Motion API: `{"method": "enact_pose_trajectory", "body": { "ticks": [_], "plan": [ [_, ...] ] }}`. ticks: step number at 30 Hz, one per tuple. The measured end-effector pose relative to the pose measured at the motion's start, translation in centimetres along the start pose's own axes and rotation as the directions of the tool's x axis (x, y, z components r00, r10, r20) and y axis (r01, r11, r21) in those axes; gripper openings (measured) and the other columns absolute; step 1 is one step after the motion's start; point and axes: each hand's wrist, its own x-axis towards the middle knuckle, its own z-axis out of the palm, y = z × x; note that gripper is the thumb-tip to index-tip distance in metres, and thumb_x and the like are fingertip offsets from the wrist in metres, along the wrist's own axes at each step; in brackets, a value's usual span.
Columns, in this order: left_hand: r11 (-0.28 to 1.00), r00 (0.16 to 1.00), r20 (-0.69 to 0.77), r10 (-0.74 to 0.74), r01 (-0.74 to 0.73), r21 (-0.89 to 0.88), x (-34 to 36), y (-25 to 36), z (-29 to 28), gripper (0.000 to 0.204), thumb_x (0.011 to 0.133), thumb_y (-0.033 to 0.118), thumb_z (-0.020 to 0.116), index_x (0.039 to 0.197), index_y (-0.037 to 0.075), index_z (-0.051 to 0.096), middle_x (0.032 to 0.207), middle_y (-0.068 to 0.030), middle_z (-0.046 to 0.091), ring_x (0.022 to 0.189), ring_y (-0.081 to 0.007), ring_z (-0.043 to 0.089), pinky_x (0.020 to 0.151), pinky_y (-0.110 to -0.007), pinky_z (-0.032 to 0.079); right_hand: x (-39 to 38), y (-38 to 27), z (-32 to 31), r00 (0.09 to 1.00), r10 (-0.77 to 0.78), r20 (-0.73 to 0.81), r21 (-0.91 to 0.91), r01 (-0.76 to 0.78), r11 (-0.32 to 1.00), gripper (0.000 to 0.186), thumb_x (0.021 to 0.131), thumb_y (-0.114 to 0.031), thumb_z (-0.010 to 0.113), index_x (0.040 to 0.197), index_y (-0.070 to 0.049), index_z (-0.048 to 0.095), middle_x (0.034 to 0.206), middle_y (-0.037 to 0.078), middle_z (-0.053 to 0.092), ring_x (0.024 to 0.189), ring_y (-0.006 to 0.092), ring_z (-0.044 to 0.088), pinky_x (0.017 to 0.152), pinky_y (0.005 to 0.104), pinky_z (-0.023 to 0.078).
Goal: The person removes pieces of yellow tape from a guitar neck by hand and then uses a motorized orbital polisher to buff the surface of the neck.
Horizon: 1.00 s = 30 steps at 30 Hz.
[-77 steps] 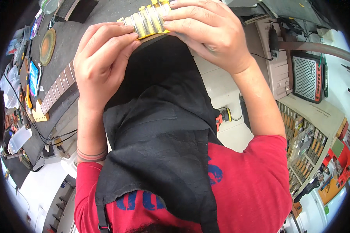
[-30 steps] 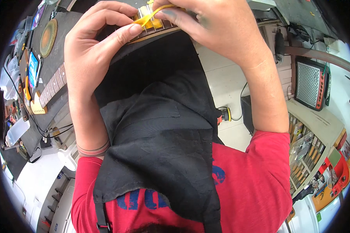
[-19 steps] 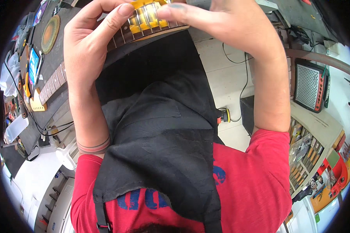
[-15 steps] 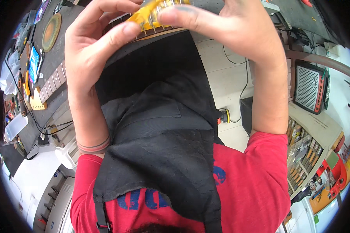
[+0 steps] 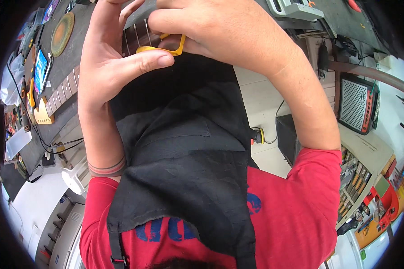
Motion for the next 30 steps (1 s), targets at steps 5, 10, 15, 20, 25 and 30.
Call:
{"method": "enact_pose_trajectory", "body": {
  "ticks": [5, 10, 15, 20, 25, 30],
  "plan": [
    [0.96, 0.981, -0.064, -0.182, 0.163, -0.226, -0.5, 1.1, -0.8, 0.1, 0.076, 0.038, 0.099, 0.155, 0.002, 0.049, 0.154, -0.0116, 0.055, 0.15, -0.0268, 0.049, 0.128, -0.044, 0.03, 1.2, 0.0, -0.7, 0.99, 0.033, 0.135, 0.055, -0.041, 0.998, 0.018, 0.086, -0.012, 0.079, 0.095, -0.01, 0.063, 0.095, 0.005, 0.067, 0.097, 0.0276, 0.064, 0.089, 0.0396, 0.049],
    [0.928, 0.971, -0.081, -0.227, 0.19, -0.321, -0.2, 0.8, -1.2, 0.106, 0.091, 0.08, 0.068, 0.159, 0.001, 0.046, 0.155, -0.0129, 0.055, 0.15, -0.0259, 0.048, 0.127, -0.043, 0.033, 1.4, 0.7, -0.4, 0.991, 0.006, 0.137, 0.082, -0.018, 0.996, 0.017, 0.085, -0.006, 0.075, 0.093, -0.007, 0.06, 0.09, 0.01, 0.065, 0.095, 0.033, 0.064, 0.089, 0.0443, 0.052],
    [0.892, 0.895, -0.208, -0.395, 0.318, -0.322, 1.0, 2.6, 0.5, 0.117, 0.094, 0.094, 0.048, 0.161, -0.002, 0.042, 0.155, -0.0159, 0.056, 0.15, -0.027, 0.048, 0.126, -0.044, 0.035, 2.4, 2.0, -0.9, 0.983, 0.066, 0.174, -0.002, -0.067, 0.998, 0.015, 0.087, -0.008, 0.075, 0.094, -0.006, 0.062, 0.086, 0.012, 0.063, 0.092, 0.0365, 0.065, 0.086, 0.046, 0.054],
    [0.751, 0.958, -0.087, -0.272, 0.155, -0.641, 0.0, 0.5, -1.6, 0.121, 0.094, 0.095, 0.043, 0.164, -0.004, 0.038, 0.157, -0.0194, 0.055, 0.151, -0.0281, 0.048, 0.129, -0.044, 0.035, 4.0, 2.2, -1.5, 0.985, 0.086, 0.149, 0.145, -0.108, 0.984, 0.017, 0.094, -0.014, 0.078, 0.1, -0.004, 0.066, 0.091, 0.014, 0.068, 0.093, 0.0391, 0.068, 0.086, 0.0472, 0.055],
    [0.763, 0.937, -0.13, -0.324, 0.177, -0.622, 1.0, 2.8, -0.7, 0.122, 0.095, 0.094, 0.044, 0.165, -0.005, 0.035, 0.159, -0.0198, 0.053, 0.153, -0.0277, 0.048, 0.129, -0.043, 0.036, 4.5, 4.4, -0.8, 0.983, 0.176, 0.059, 0.077, -0.18, 0.981, 0.019, 0.099, -0.017, 0.079, 0.103, 0.0, 0.072, 0.092, 0.014, 0.073, 0.084, 0.0345, 0.07, 0.078, 0.0415, 0.057],
    [0.573, 0.744, -0.166, -0.647, 0.331, -0.75, 2.7, 4.9, -0.7, 0.12, 0.096, 0.093, 0.045, 0.166, -0.003, 0.034, 0.159, -0.0188, 0.053, 0.152, -0.027, 0.049, 0.128, -0.043, 0.036, 5.4, 4.6, -2.5, 0.899, 0.421, -0.119, 0.319, -0.367, 0.874, 0.017, 0.103, -0.015, 0.078, 0.102, 0.001, 0.073, 0.084, 0.006, 0.073, 0.077, 0.0149, 0.067, 0.069, 0.0305, 0.053]
  ]
}}
